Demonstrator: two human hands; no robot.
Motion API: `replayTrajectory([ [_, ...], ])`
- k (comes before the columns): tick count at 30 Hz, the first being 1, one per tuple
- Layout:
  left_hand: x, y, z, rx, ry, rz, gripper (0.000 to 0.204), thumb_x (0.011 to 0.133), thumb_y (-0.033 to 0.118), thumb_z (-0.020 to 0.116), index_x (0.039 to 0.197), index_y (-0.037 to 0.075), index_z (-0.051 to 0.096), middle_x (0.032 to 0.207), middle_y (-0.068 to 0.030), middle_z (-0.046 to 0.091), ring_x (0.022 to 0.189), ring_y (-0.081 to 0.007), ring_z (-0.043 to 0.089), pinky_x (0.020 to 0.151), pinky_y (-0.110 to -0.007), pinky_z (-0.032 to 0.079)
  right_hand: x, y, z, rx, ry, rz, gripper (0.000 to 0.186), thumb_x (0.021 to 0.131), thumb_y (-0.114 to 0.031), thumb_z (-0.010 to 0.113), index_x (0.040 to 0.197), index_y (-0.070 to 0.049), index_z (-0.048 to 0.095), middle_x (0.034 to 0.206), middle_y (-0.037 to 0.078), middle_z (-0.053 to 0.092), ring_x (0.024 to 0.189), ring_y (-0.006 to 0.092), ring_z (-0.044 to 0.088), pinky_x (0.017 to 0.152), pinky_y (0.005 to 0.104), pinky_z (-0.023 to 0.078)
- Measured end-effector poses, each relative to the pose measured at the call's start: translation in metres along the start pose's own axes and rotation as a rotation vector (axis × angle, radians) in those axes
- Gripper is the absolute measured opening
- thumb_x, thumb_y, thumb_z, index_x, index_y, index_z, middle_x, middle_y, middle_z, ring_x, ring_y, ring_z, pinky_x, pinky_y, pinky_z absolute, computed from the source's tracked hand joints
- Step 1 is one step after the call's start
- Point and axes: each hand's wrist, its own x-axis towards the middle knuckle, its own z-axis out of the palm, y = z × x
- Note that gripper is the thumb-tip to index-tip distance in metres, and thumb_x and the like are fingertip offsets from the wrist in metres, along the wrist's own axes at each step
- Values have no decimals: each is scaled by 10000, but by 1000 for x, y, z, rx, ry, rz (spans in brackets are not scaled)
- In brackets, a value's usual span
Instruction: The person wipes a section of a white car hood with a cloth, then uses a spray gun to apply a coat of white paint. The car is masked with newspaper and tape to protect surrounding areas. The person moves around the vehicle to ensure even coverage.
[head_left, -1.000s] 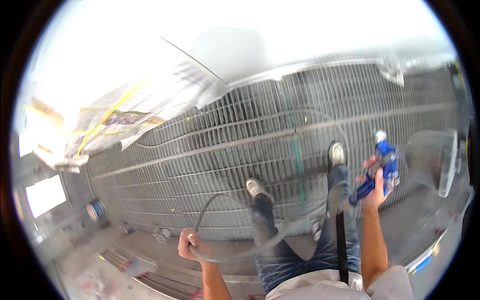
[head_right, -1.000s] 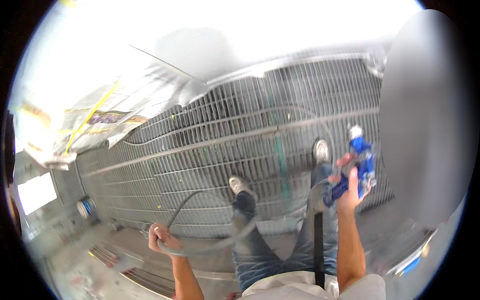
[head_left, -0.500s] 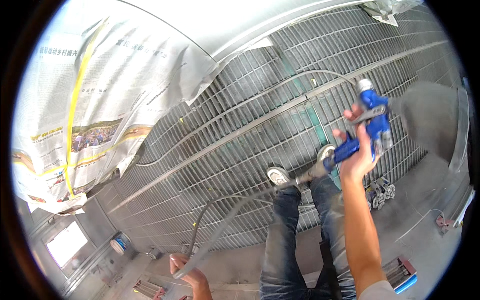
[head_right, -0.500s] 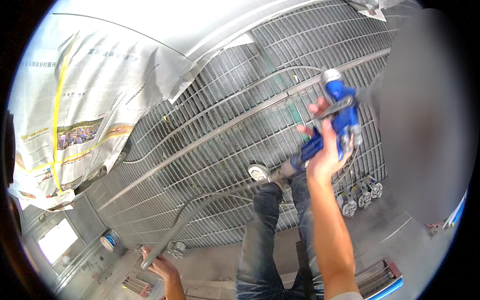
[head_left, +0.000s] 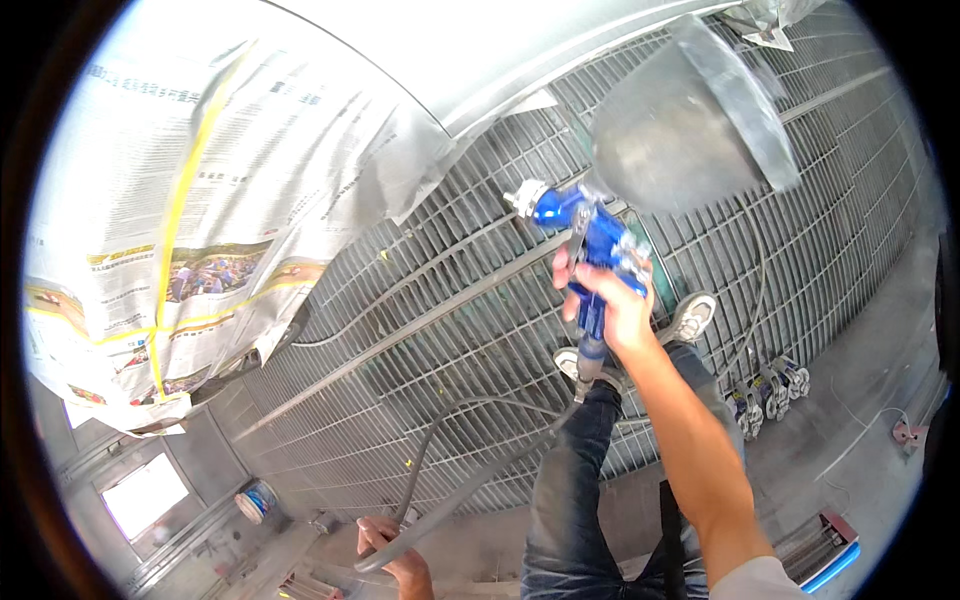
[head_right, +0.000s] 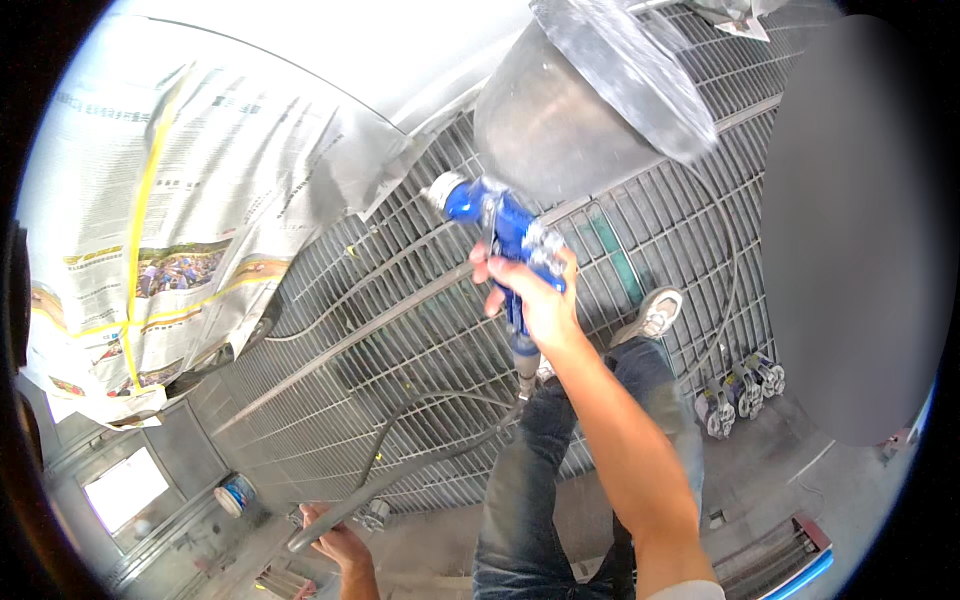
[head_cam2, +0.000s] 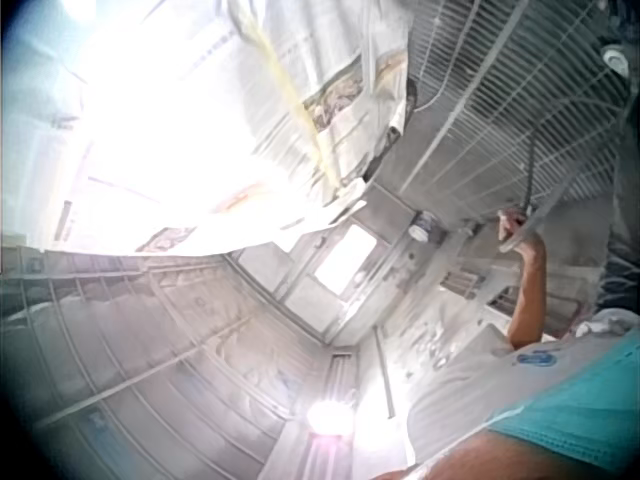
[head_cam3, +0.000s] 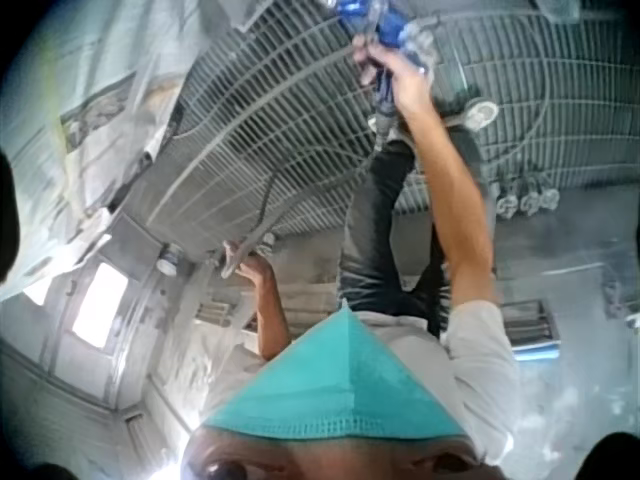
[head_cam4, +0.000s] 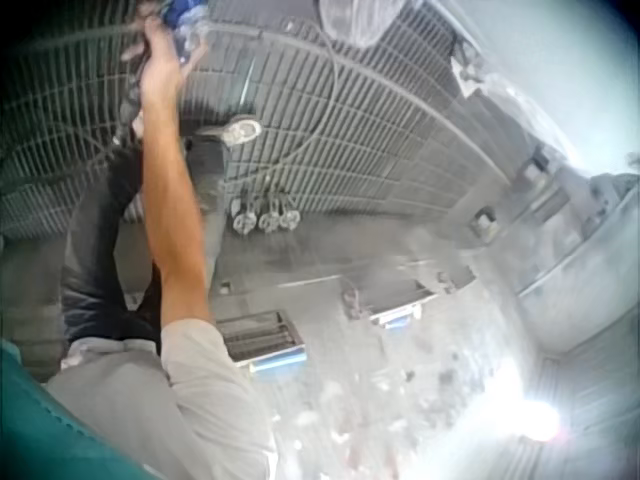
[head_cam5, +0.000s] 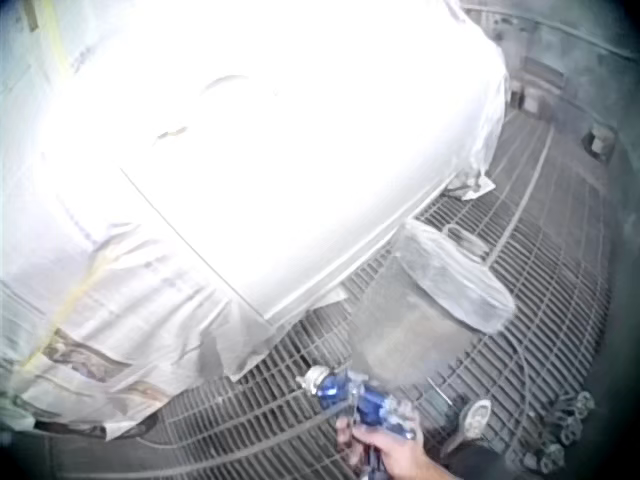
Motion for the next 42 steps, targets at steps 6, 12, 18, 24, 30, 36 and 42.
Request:
replayTrajectory([
  [6, 3, 3, 8, -80, 61, -14, 468, 1048, 318, 453, 641, 90, 417, 600, 37, 340, 566, -64, 298, 531, -262, 240, 64, -6, -7, 2, 183, -78, 113, 835, -93, 628, 884, 6, 655, 743, 61, 638, 632, 111, 584, 435, 246, 411],
  [12, 16, 14, 4, -63, -18, -14, 449, 1046, 308, 464, 651, 96, 426, 602, 51, 322, 570, -43, 288, 523, -250, 227, 90, -31, -27, -108, 339, -160, 167, 804, -132, 634, 856, 22, 673, 733, 75, 645, 610, 132, 571, 436, 276, 413],
  [18, 20, 21, 5, -35, -54, 32, 434, 1048, 289, 469, 670, 97, 373, 609, 27, 318, 553, -74, 288, 539, -280, 243, 108, -34, -38, -109, 488, -352, 201, 842, -106, 593, 990, 7, 667, 847, 85, 674, 681, 155, 607, 470, 285, 457],
  [24, 18, 26, 1, -17, 38, -82, 473, 1056, 339, 459, 660, 136, 297, 581, 26, 273, 530, -87, 242, 522, -315, 232, 65, -56, -21, -151, 581, -132, 222, 809, -115, 631, 1000, -3, 656, 777, 68, 647, 613, 132, 579, 425, 266, 426],
  [30, 27, 54, -9, -57, 103, -41, 471, 1049, 369, 467, 668, 139, 313, 625, 9, 301, 554, -94, 265, 520, -336, 240, -32, -113, 17, -70, 52, 131, 247, 809, -78, 633, 1025, 39, 649, 820, 115, 664, 615, 186, 626, 449, 275, 479],
  [36, 29, 94, -19, -99, 129, -11, 500, 1044, 365, 481, 631, 140, 310, 534, 31, 236, 480, -78, 204, 455, -311, 180, -58, -191, 39, -70, -150, -19, 499, 857, -104, 631, 1296, 103, 513, 1233, 241, 609, 1040, 309, 649, 601, 398, 631],
  [42, 27, 110, -30, -71, 138, -7, 501, 1043, 343, 488, 628, 141, 292, 528, 36, 213, 464, -72, 186, 443, -310, 172, -76, -279, 23, -275, -101, -55, 336, 870, -83, 628, 1165, 75, 604, 1037, 160, 649, 879, 187, 620, 481, 249, 543],
])
